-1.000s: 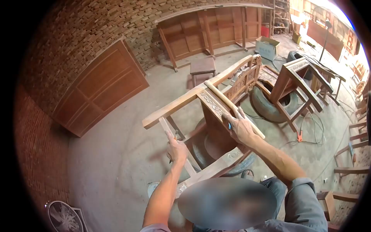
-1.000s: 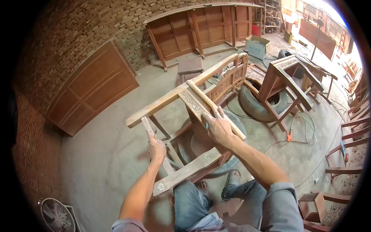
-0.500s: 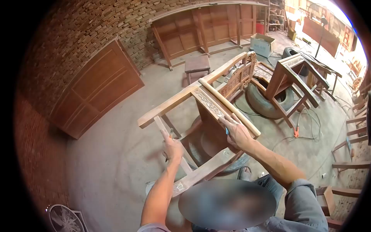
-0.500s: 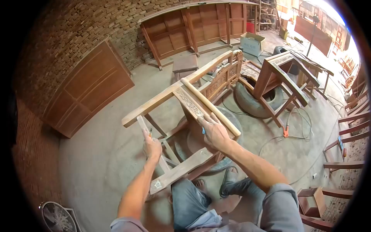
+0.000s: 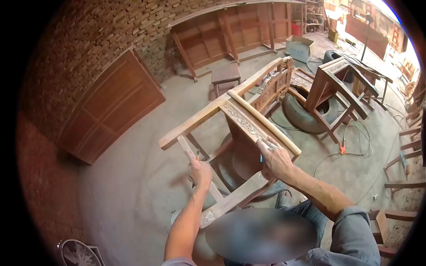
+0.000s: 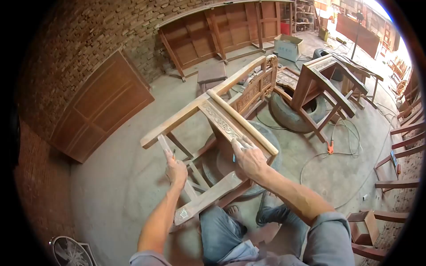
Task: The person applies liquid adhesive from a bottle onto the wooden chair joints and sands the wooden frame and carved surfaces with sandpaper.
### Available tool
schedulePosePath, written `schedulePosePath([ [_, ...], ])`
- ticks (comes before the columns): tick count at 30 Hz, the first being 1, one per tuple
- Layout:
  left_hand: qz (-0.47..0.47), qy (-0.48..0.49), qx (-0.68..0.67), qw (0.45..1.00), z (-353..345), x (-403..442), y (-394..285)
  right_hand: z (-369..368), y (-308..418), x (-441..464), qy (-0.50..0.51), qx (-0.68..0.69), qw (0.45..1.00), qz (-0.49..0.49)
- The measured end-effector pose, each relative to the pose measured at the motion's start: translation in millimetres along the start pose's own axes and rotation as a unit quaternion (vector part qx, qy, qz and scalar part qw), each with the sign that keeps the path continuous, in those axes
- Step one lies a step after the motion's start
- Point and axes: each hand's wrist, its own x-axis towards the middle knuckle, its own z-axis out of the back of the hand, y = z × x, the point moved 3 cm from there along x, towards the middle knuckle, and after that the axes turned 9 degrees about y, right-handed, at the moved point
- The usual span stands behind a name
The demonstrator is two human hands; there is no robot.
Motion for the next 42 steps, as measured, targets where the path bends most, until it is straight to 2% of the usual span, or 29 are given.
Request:
schedulePosePath([
  [2,-0.004,0.001,0.002,1.000,-2.8,-8.2,9.4,7.1,11.9,20.6,0.008,0.013,0.999,-0.034],
  [3,-0.012,-0.002,0.004,1.000,-0.9,-7.2,7.6,-4.2,8.6,35.6,0.064,0.011,0.995,-0.078],
  [5,0.014,0.026,-0.007,1.000,-2.4,-3.4,6.5,-4.0,3.4,34.6,0.025,-0.006,0.999,-0.027],
  [6,-0.025,0.009,-0.031,0.999,-7.9,-1.6,15.6,-8.1,3.7,33.5,0.010,-0.009,1.000,-0.002],
  [8,-0.090,-0.018,-0.075,0.993,-25.4,4.6,44.8,26.6,14.9,19.4,0.113,0.070,0.989,-0.069],
  [10,-0.137,-0.023,-0.106,0.985,-28.9,5.2,60.0,24.1,10.5,-4.0,0.042,0.032,0.998,-0.023],
  [12,-0.104,0.012,-0.125,0.987,-15.7,1.0,35.9,28.7,9.1,-2.0,0.070,0.056,0.996,-0.022],
  [14,0.015,0.077,-0.129,0.989,14.7,-19.6,-7.7,33.7,6.2,-3.5,0.110,0.079,0.990,-0.030],
  [16,0.012,0.083,-0.121,0.989,9.9,-18.0,-6.1,45.8,7.8,-0.7,0.146,0.126,0.980,-0.043],
  [19,0.007,0.091,-0.119,0.989,18.8,-19.8,-11.5,42.3,12.7,-1.0,0.147,0.139,0.977,-0.073],
  [22,0.111,0.103,-0.242,0.958,15.3,-17.3,-11.9,63.6,21.2,-9.1,0.220,0.119,0.961,-0.120],
  [23,0.101,0.076,-0.259,0.958,10.0,-16.3,-1.9,67.6,23.2,-22.5,0.246,0.122,0.953,-0.127],
  [27,0.186,0.122,-0.136,0.965,8.6,30.7,5.2,72.1,33.6,-43.8,0.266,0.083,0.950,-0.142],
  [30,0.183,0.087,-0.050,0.978,1.9,32.3,5.9,66.1,26.5,19.6,0.294,0.131,0.933,-0.161],
  [31,0.147,0.072,-0.094,0.982,1.9,30.8,6.0,67.4,27.7,25.5,0.301,0.133,0.931,-0.159],
  [34,0.203,0.113,-0.022,0.972,9.5,34.7,-4.2,57.7,28.3,25.2,0.286,0.110,0.938,-0.159],
  [37,0.187,0.096,-0.062,0.976,6.7,34.6,-2.6,63.8,41.9,-17.9,0.260,0.074,0.947,-0.172],
  [40,0.147,0.062,-0.003,0.987,-11.0,24.6,26.6,34.6,37.6,42.3,0.252,0.076,0.947,-0.185],
  [42,0.162,0.081,0.039,0.983,-5.5,24.9,22.4,13.4,34.8,95.6,0.251,0.091,0.945,-0.188],
])
